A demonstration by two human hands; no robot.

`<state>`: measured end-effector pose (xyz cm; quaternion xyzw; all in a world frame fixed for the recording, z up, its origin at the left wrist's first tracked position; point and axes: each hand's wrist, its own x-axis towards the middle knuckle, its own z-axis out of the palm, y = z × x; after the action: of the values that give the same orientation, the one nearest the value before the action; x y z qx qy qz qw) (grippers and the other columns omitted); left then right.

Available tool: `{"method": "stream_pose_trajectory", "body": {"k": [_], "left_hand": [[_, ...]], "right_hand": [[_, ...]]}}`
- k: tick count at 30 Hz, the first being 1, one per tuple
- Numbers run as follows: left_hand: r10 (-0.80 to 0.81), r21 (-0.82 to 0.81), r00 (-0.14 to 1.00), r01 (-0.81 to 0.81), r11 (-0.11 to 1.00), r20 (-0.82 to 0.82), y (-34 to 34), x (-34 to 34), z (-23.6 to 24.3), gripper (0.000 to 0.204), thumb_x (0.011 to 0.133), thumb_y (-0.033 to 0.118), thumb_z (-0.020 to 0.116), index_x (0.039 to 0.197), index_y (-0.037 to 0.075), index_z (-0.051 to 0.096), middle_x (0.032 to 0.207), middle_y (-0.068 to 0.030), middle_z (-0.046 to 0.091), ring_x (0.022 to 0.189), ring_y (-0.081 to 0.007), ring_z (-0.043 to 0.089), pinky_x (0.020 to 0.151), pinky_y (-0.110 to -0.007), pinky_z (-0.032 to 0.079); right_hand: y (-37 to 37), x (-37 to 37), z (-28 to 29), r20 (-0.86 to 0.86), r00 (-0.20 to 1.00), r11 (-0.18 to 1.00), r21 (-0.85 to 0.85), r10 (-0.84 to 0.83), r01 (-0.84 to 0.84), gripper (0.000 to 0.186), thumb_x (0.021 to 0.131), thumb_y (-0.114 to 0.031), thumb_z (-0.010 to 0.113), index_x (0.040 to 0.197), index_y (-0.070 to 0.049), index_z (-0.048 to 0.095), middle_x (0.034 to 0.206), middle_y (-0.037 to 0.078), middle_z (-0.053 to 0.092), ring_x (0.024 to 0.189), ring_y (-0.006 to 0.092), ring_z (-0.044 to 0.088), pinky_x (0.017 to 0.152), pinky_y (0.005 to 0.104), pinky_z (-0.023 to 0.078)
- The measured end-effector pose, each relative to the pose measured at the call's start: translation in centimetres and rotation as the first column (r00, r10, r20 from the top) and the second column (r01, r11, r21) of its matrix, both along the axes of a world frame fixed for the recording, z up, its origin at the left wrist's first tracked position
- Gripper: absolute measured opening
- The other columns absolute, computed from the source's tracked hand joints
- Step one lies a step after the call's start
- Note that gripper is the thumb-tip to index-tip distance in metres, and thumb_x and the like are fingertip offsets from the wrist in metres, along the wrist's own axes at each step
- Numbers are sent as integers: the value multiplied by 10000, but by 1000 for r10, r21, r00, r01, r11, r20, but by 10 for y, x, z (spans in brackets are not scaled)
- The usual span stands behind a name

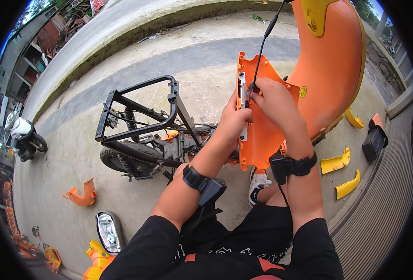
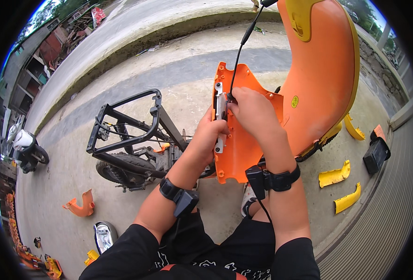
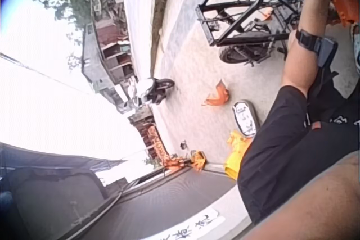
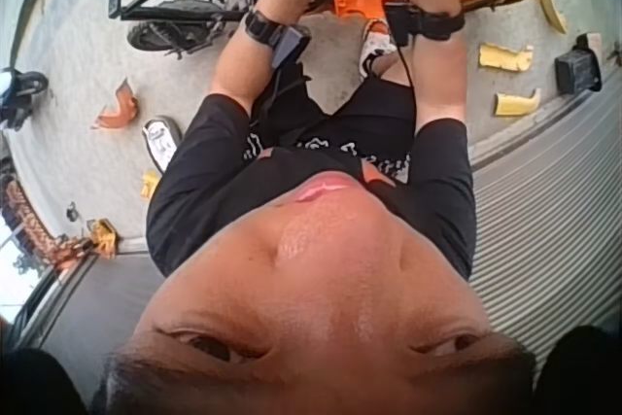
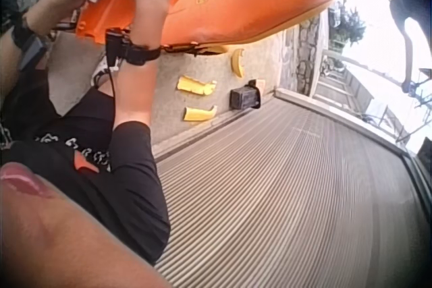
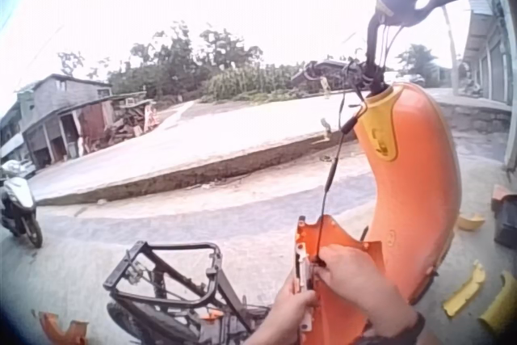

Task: Dismantling and repairing motorcycle fairings and internal components using an electric drill and screwdriver.

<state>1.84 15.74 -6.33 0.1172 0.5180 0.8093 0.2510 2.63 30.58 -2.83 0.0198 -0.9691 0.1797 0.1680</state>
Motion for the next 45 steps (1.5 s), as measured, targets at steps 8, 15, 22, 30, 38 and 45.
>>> {"method": "stream_pose_trajectory", "body": {"k": [8, 15, 22, 30, 38, 45], "left_hand": [[-5, 101, 994, -6, 995, 114, 0, 4, 2, 538, 725, -24, 479, 1257, 54, 499, 784, -13, 492, 521, -90, 454, 438, -243, 395], [14, 80, 997, -20, 997, 75, 3, 1, -4, 544, 721, -23, 485, 1260, 51, 491, 807, -27, 519, 529, -98, 470, 442, -242, 395], [-32, 13, 998, 32, 999, 57, 6, 0, -6, 599, 728, -12, 499, 1320, 81, 490, 836, -15, 519, 608, -92, 488, 543, -242, 405], [29, 18, 997, -30, 999, 70, 4, 2, 0, 527, 715, -31, 481, 1233, 65, 510, 786, -34, 511, 514, -105, 467, 435, -246, 383], [-11, 106, 983, -9, 994, 186, 3, 3, 4, 520, 710, -41, 469, 1221, 52, 490, 778, -32, 497, 479, -109, 445, 405, -264, 377], [-31, 119, 986, 11, 993, 163, 2, 4, 5, 547, 714, -40, 466, 1255, 45, 481, 799, -33, 506, 488, -106, 446, 406, -258, 383]], "right_hand": [[6, 0, 1, 15, 997, 997, -11, 73, -72, 165, 893, -152, 646, 899, 3, 591, 915, 199, 648, 897, 387, 631, 783, 474, 499], [-4, 0, -2, 43, 996, 985, 162, -74, 66, 182, 903, -194, 623, 884, -14, 626, 869, 184, 674, 869, 361, 666, 757, 472, 529], [-8, -3, -8, 80, 980, 958, 242, -181, 157, 144, 883, -175, 616, 871, -34, 642, 839, 168, 693, 846, 336, 693, 729, 449, 555], [-3, 0, -9, 20, 998, 996, 71, -52, 50, 155, 911, -152, 624, 933, -5, 582, 921, 177, 658, 903, 367, 655, 767, 467, 524], [3, -1, -7, 51, 999, 998, 54, 6, -8, 131, 915, -125, 621, 935, -3, 577, 938, 186, 646, 932, 371, 637, 797, 475, 509], [0, 0, -7, 58, 998, 994, 106, -26, 20, 157, 914, -160, 630, 931, -6, 607, 923, 184, 666, 908, 363, 655, 785, 468, 525]]}}
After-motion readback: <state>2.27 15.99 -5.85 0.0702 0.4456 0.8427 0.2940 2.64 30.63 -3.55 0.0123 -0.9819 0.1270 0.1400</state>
